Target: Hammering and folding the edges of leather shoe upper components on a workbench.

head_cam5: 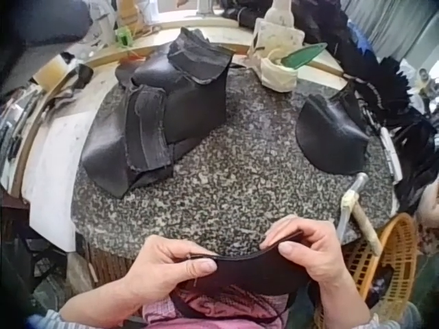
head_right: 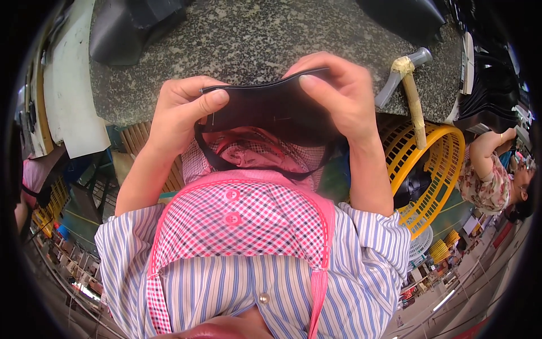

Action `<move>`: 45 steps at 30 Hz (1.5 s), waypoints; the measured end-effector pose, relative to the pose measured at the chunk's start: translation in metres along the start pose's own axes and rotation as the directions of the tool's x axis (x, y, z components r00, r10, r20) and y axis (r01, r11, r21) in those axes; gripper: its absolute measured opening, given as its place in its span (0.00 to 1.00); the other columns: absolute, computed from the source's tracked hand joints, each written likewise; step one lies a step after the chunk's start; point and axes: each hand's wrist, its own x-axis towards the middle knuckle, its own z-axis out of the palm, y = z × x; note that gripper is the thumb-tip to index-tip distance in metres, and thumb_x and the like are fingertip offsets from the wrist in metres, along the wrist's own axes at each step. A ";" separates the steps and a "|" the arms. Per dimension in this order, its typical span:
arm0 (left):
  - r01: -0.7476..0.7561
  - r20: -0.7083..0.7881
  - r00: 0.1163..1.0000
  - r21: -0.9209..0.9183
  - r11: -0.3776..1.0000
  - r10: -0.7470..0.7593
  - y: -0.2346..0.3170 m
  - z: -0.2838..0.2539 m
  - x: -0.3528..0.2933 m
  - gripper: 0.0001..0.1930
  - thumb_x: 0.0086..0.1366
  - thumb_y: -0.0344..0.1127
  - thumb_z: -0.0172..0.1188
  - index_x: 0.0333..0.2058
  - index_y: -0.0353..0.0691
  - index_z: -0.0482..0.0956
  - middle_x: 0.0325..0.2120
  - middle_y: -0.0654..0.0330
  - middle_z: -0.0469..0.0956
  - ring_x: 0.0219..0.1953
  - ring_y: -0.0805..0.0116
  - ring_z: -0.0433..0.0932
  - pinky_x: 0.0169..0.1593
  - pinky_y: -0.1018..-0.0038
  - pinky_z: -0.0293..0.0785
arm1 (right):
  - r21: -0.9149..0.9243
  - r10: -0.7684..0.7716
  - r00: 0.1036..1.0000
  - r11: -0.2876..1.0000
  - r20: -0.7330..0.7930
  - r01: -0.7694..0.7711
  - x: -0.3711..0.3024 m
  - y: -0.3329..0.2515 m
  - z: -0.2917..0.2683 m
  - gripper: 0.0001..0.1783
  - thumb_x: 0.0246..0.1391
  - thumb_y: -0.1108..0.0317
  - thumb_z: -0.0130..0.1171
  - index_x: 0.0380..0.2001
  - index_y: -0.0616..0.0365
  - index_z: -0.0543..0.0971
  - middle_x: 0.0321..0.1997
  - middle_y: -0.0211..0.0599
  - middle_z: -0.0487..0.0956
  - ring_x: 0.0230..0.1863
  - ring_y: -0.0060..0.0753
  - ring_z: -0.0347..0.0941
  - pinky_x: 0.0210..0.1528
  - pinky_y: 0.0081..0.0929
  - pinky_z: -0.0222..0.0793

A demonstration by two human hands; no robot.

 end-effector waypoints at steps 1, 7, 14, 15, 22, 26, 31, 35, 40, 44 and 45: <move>-0.002 0.006 1.000 0.000 1.000 0.002 -0.002 0.000 0.000 0.08 0.55 0.32 0.62 0.32 0.35 0.80 0.22 0.67 0.77 0.21 0.85 0.67 0.23 0.88 0.58 | 0.019 0.005 1.000 1.000 0.017 -0.006 0.000 -0.002 -0.001 0.08 0.50 0.75 0.53 0.34 0.68 0.76 0.38 0.40 0.77 0.40 0.27 0.72 0.46 0.24 0.67; -0.019 -0.049 0.999 -0.069 0.997 0.016 -0.010 -0.004 0.000 0.10 0.57 0.39 0.61 0.30 0.37 0.81 0.14 0.74 0.68 0.17 0.86 0.59 0.20 0.85 0.53 | 0.026 0.026 0.997 0.999 0.075 -0.028 0.005 -0.009 -0.002 0.11 0.54 0.74 0.49 0.37 0.68 0.76 0.39 0.40 0.78 0.41 0.27 0.73 0.47 0.23 0.67; -0.366 -0.073 0.914 0.278 0.888 0.399 -0.001 0.004 0.001 0.08 0.55 0.38 0.62 0.32 0.43 0.81 0.22 0.65 0.77 0.25 0.79 0.71 0.27 0.84 0.64 | -0.234 -0.126 0.992 0.965 -0.018 0.119 0.003 -0.010 -0.001 0.18 0.54 0.63 0.51 0.40 0.68 0.75 0.45 0.46 0.74 0.48 0.36 0.69 0.52 0.28 0.61; -0.626 0.074 0.696 0.550 0.553 0.714 0.000 0.000 0.006 0.10 0.50 0.38 0.63 0.33 0.47 0.82 0.30 0.63 0.79 0.34 0.68 0.74 0.34 0.78 0.68 | -0.311 -0.181 0.982 0.938 -0.054 0.156 0.004 -0.013 0.002 0.20 0.54 0.61 0.52 0.43 0.67 0.74 0.47 0.45 0.72 0.50 0.35 0.68 0.54 0.28 0.59; -0.508 0.222 0.443 0.860 0.039 0.869 0.043 -0.013 0.024 0.32 0.43 0.51 0.65 0.51 0.57 0.72 0.53 0.57 0.66 0.53 0.56 0.62 0.54 0.63 0.59 | -0.556 -0.463 0.824 0.799 -0.327 0.228 0.014 -0.048 -0.040 0.12 0.46 0.78 0.59 0.37 0.62 0.77 0.37 0.28 0.76 0.37 0.19 0.71 0.43 0.14 0.64; -0.312 0.156 0.339 0.949 -0.045 0.928 0.060 -0.072 0.049 0.31 0.46 0.45 0.66 0.52 0.50 0.71 0.52 0.55 0.67 0.53 0.51 0.61 0.57 0.61 0.57 | -0.946 -0.618 0.734 0.309 -0.280 -0.101 0.026 -0.068 -0.157 0.13 0.47 0.68 0.61 0.39 0.55 0.78 0.44 0.40 0.74 0.44 0.34 0.71 0.48 0.26 0.64; 0.027 0.012 0.391 0.999 -0.025 0.920 0.086 -0.100 0.077 0.21 0.53 0.38 0.61 0.48 0.47 0.73 0.57 0.52 0.60 0.60 0.49 0.53 0.59 0.61 0.54 | -0.995 -0.664 0.741 0.041 -0.098 -0.095 0.064 -0.061 -0.099 0.15 0.45 0.61 0.61 0.38 0.52 0.78 0.50 0.47 0.71 0.54 0.48 0.63 0.55 0.38 0.56; -0.207 0.324 0.424 0.944 -0.258 0.846 0.103 -0.095 0.071 0.12 0.49 0.37 0.64 0.29 0.42 0.70 0.37 0.58 0.75 0.48 0.58 0.69 0.56 0.60 0.56 | -0.936 -0.483 0.875 0.290 0.037 0.199 0.072 -0.042 -0.025 0.14 0.40 0.64 0.63 0.34 0.53 0.78 0.50 0.44 0.71 0.52 0.46 0.63 0.54 0.38 0.57; -0.610 -0.181 0.550 0.578 0.541 0.815 0.086 0.016 -0.010 0.13 0.49 0.24 0.65 0.35 0.36 0.74 0.29 0.57 0.76 0.34 0.64 0.78 0.43 0.74 0.72 | -0.927 -0.447 0.884 0.373 -0.138 0.044 0.005 -0.034 -0.042 0.14 0.40 0.68 0.62 0.35 0.54 0.77 0.46 0.40 0.72 0.51 0.44 0.64 0.53 0.36 0.59; -0.430 -0.012 0.572 0.847 0.312 0.820 0.022 0.023 0.020 0.17 0.50 0.20 0.57 0.41 0.39 0.76 0.47 0.52 0.71 0.43 0.55 0.74 0.44 0.69 0.71 | -0.932 -0.437 0.836 0.288 -0.332 -0.219 -0.037 -0.022 -0.071 0.20 0.40 0.68 0.62 0.41 0.55 0.75 0.43 0.40 0.73 0.47 0.44 0.65 0.51 0.35 0.60; -0.294 0.068 0.570 0.947 0.127 0.819 0.000 0.021 0.031 0.17 0.49 0.21 0.56 0.40 0.40 0.76 0.51 0.53 0.68 0.45 0.53 0.71 0.44 0.67 0.70 | -0.921 -0.412 0.829 0.261 -0.378 -0.290 -0.046 -0.018 -0.074 0.21 0.41 0.67 0.62 0.43 0.54 0.74 0.42 0.40 0.73 0.46 0.45 0.65 0.50 0.36 0.60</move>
